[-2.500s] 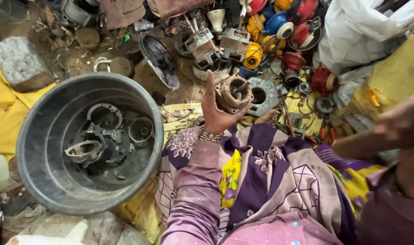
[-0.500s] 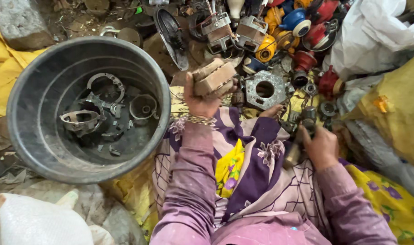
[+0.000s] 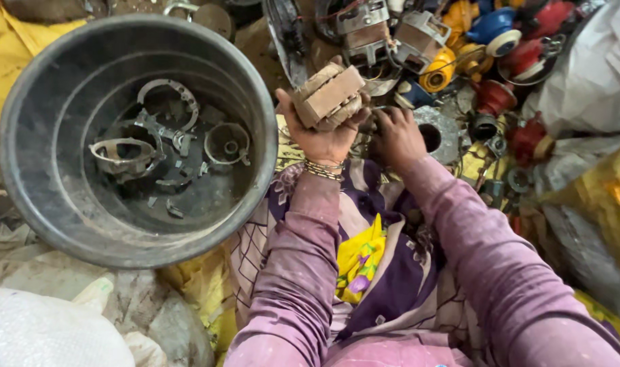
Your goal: The person disassembles and cleans small mechanical components using a hammer and a screwdriver. They strike parts to separate them, scrape surfaces, and inspect the pieces before placing them into a nearby bucket.
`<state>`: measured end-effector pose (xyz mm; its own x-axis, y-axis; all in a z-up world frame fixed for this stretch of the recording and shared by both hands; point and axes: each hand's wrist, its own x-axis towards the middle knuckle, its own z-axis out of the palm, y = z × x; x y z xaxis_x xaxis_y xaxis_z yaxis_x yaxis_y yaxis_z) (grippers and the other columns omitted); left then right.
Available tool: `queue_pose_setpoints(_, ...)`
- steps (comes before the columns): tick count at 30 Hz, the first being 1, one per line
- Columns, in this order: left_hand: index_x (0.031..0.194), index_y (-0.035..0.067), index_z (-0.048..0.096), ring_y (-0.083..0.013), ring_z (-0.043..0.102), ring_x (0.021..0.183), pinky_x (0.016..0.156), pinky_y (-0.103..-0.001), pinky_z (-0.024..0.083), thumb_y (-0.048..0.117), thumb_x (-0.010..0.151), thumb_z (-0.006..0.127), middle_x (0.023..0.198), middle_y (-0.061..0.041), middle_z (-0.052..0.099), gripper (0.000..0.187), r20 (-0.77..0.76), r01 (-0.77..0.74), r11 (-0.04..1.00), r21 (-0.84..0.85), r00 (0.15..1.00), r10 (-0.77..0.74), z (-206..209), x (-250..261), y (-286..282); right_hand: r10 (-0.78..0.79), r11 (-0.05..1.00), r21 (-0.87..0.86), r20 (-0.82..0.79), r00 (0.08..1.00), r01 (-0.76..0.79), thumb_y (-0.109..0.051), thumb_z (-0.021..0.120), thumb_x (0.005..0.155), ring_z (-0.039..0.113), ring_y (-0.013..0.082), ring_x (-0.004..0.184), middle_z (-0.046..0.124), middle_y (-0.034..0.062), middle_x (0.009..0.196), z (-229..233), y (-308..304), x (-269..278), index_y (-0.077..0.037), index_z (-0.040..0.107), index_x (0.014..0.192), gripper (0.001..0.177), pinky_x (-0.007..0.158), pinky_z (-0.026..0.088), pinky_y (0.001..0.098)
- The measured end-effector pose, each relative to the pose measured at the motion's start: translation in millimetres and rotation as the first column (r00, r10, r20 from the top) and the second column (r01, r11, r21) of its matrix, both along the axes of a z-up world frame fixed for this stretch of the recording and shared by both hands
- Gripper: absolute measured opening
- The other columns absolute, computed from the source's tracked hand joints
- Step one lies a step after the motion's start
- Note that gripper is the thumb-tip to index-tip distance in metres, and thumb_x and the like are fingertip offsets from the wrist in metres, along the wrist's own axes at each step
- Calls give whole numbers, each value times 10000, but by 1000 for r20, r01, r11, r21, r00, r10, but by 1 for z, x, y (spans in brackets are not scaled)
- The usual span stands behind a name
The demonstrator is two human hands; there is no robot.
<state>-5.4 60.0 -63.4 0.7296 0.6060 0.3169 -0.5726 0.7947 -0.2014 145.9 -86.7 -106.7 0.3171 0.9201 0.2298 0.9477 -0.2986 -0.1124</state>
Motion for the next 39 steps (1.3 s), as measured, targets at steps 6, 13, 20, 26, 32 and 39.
queue_pose_setpoints(6, 1459, 41, 521, -380, 706, 1112, 912, -550, 606, 766, 1036, 449, 1325, -183, 674, 842, -29, -36, 989, -144, 999, 32, 1, 4, 3, -46, 938, -339, 74, 996, 69, -183, 628, 943, 557, 347, 1184, 660, 99, 1200, -26, 45, 6, -63, 650, 1113, 209, 915, 488, 475)
queue_pose_setpoints(13, 1408, 49, 577, -391, 711, 1010, 813, -504, 608, 755, 961, 525, 1231, -184, 704, 837, -152, -104, 979, -176, 985, 78, -12, 6, 14, 35, 995, 88, 149, 988, -49, -159, 693, 856, 556, 319, 1222, 652, 109, 1297, 45, 29, -8, -51, 625, 1345, 506, 1072, 409, 462)
queue_pose_setpoints(20, 1443, 65, 554, -367, 670, 1029, 732, -414, 596, 744, 797, 610, 1262, -217, 671, 939, -112, -34, 965, -260, 994, 5, -14, -4, 17, -22, 962, 262, 360, 933, -79, -105, 771, 813, 556, 298, 1238, 661, 96, 1337, 182, -65, 28, -65, 634, 1355, 561, 1077, 405, 468)
queue_pose_setpoints(26, 1403, 77, 599, -370, 671, 981, 674, -390, 563, 746, 841, 625, 1222, -182, 684, 874, -251, -69, 975, -210, 968, 14, -10, -5, 21, -347, 933, 243, 412, 842, 265, -70, 722, 871, 594, 281, 1202, 678, 111, 1312, 250, -155, 167, -33, 648, 1352, 488, 1055, 451, 428)
queue_pose_setpoints(32, 1316, 45, 647, -371, 693, 942, 691, -405, 580, 754, 847, 605, 1141, -174, 711, 852, -326, -60, 979, -195, 945, -7, -10, -3, 23, -638, 768, 242, 206, 742, 593, -34, 674, 930, 633, 263, 1166, 695, 126, 1286, 256, -252, 244, -2, 663, 1349, 421, 1033, 496, 388)
queue_pose_setpoints(39, 1349, 106, 641, -381, 699, 964, 721, -448, 594, 717, 906, 599, 1183, -159, 706, 756, -394, -92, 992, -86, 918, 51, -12, 0, 20, -451, 695, 638, 27, 892, 331, 7, 617, 998, 678, 242, 1124, 715, 144, 1256, 237, -298, 199, 34, 680, 1346, 355, 1007, 549, 341)
